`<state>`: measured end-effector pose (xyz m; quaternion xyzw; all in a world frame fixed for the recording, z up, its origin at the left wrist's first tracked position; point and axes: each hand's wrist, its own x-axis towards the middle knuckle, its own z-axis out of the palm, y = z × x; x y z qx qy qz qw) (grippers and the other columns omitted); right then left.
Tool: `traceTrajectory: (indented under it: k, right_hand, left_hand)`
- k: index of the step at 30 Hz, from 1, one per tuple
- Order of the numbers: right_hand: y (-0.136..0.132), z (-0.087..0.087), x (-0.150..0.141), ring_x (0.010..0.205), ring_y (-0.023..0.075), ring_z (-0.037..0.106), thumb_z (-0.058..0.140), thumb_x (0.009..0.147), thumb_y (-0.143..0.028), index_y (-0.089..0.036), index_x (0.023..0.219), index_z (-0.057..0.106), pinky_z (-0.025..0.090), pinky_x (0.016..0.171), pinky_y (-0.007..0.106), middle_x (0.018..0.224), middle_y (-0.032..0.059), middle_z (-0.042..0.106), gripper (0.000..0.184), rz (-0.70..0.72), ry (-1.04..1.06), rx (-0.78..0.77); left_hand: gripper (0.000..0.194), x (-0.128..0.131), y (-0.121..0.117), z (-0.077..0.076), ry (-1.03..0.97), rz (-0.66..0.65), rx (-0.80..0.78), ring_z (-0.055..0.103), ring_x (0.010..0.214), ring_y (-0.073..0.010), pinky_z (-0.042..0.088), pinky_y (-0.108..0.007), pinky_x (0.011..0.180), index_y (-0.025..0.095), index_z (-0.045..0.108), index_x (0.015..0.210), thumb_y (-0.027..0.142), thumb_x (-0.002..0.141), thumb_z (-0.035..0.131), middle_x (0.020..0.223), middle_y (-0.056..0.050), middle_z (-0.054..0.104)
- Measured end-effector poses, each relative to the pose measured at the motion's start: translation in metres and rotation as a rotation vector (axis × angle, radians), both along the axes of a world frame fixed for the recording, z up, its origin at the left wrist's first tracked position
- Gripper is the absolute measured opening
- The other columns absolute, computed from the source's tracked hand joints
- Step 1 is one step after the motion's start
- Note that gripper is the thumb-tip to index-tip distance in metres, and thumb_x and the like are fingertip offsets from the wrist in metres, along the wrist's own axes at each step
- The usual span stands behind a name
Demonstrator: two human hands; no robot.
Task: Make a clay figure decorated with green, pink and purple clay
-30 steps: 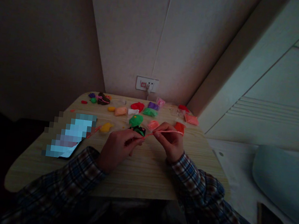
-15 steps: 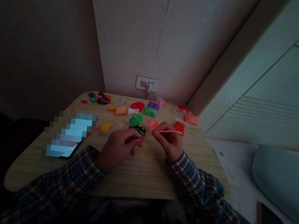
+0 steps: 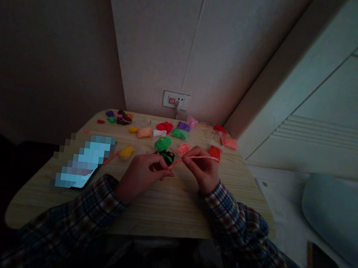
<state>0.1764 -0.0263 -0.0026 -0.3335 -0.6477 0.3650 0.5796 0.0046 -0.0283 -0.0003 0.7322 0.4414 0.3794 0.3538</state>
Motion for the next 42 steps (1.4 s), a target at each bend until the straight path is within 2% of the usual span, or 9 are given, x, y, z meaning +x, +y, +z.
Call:
traceTrajectory:
  k: [5, 9, 13, 18, 23, 27, 32, 37, 42]
  right_hand:
    - [0.0, 0.001, 0.0, 0.067, 0.0123, 0.052, 0.061, 0.074, -0.026, -0.019, 0.07, 0.058, 0.044, 0.062, 0.025, 0.068, -0.0003, 0.055, 0.009, -0.002, -0.005, 0.002]
    - [0.0, 0.001, 0.0, 0.067, 0.0118, 0.053, 0.06, 0.075, -0.024, -0.019, 0.071, 0.059, 0.044, 0.063, 0.025, 0.068, -0.0005, 0.055, 0.007, 0.009, -0.001, 0.017]
    - [0.0, 0.001, 0.0, 0.067, 0.0125, 0.053, 0.061, 0.075, -0.026, -0.019, 0.07, 0.059, 0.044, 0.062, 0.025, 0.067, -0.0005, 0.055, 0.008, 0.003, 0.007, 0.002]
    - [0.0, 0.0, 0.002, 0.066, 0.0126, 0.054, 0.061, 0.075, -0.027, -0.019, 0.07, 0.059, 0.045, 0.062, 0.026, 0.068, -0.0003, 0.056, 0.01, 0.008, -0.011, -0.019]
    - [-0.001, 0.0, 0.003, 0.068, 0.0135, 0.056, 0.06, 0.076, -0.028, -0.019, 0.071, 0.059, 0.045, 0.063, 0.027, 0.069, 0.0, 0.056, 0.01, 0.0, -0.019, -0.019]
    - [-0.002, 0.001, 0.003, 0.069, 0.0137, 0.054, 0.061, 0.075, -0.027, -0.019, 0.069, 0.059, 0.044, 0.063, 0.026, 0.068, -0.0002, 0.056, 0.01, -0.021, -0.056, 0.018]
    - [-0.001, -0.001, 0.003, 0.064, 0.0121, 0.051, 0.06, 0.075, -0.026, -0.019, 0.071, 0.06, 0.041, 0.062, 0.026, 0.067, -0.0011, 0.055, 0.008, -0.012, -0.12, 0.061]
    - [-0.001, -0.002, 0.004, 0.066, 0.0128, 0.052, 0.059, 0.077, -0.027, -0.019, 0.072, 0.059, 0.042, 0.062, 0.027, 0.068, -0.0003, 0.056, 0.009, 0.004, -0.127, 0.056]
    - [-0.001, -0.001, 0.004, 0.064, 0.0137, 0.052, 0.059, 0.076, -0.031, -0.02, 0.071, 0.059, 0.042, 0.063, 0.028, 0.067, 0.0002, 0.056, 0.012, -0.011, -0.147, 0.039]
  left_hand:
    - [0.025, 0.0, 0.001, 0.0, -0.001, -0.006, 0.035, 0.049, 0.049, -0.0088, 0.037, -0.019, 0.046, 0.013, 0.057, 0.056, 0.033, 0.064, 0.07, 0.055, 0.002, 0.055]
    - [0.014, 0.001, -0.001, 0.003, -0.047, -0.105, 0.056, 0.057, 0.06, -0.0113, 0.044, -0.02, 0.05, 0.014, 0.067, 0.074, 0.026, 0.072, 0.063, 0.075, -0.003, 0.064]
    - [0.022, 0.002, -0.005, 0.008, -0.079, -0.111, 0.041, 0.06, 0.078, -0.0166, 0.049, -0.022, 0.058, 0.015, 0.067, 0.087, 0.028, 0.069, 0.065, 0.09, -0.006, 0.066]
    - [0.024, 0.001, -0.005, 0.011, -0.235, -0.216, -0.157, 0.061, 0.084, -0.0179, 0.047, -0.029, 0.077, 0.014, 0.066, 0.09, 0.025, 0.068, 0.066, 0.087, -0.006, 0.068]
    - [0.045, -0.003, 0.002, 0.006, -0.395, -0.467, -0.516, 0.062, 0.077, -0.0163, 0.045, -0.026, 0.069, 0.016, 0.058, 0.108, 0.024, 0.066, 0.069, 0.082, -0.005, 0.068]
    - [0.024, -0.006, 0.005, 0.005, -0.34, -0.392, -0.493, 0.058, 0.073, -0.0127, 0.042, -0.023, 0.068, 0.015, 0.066, 0.091, 0.032, 0.079, 0.055, 0.079, -0.005, 0.069]
    - [0.011, -0.005, 0.007, 0.005, -0.303, -0.332, -0.492, 0.058, 0.065, -0.0117, 0.042, -0.022, 0.064, 0.015, 0.063, 0.069, 0.026, 0.069, 0.064, 0.065, 0.0, 0.067]
    - [0.012, -0.004, 0.005, 0.007, -0.318, -0.255, -0.477, 0.057, 0.062, -0.0118, 0.042, -0.022, 0.061, 0.014, 0.061, 0.066, 0.026, 0.067, 0.064, 0.06, 0.001, 0.065]
    - [0.014, -0.005, 0.004, 0.008, -0.334, -0.261, -0.436, 0.057, 0.061, -0.012, 0.042, -0.023, 0.06, 0.013, 0.065, 0.077, 0.026, 0.072, 0.061, 0.063, -0.002, 0.067]
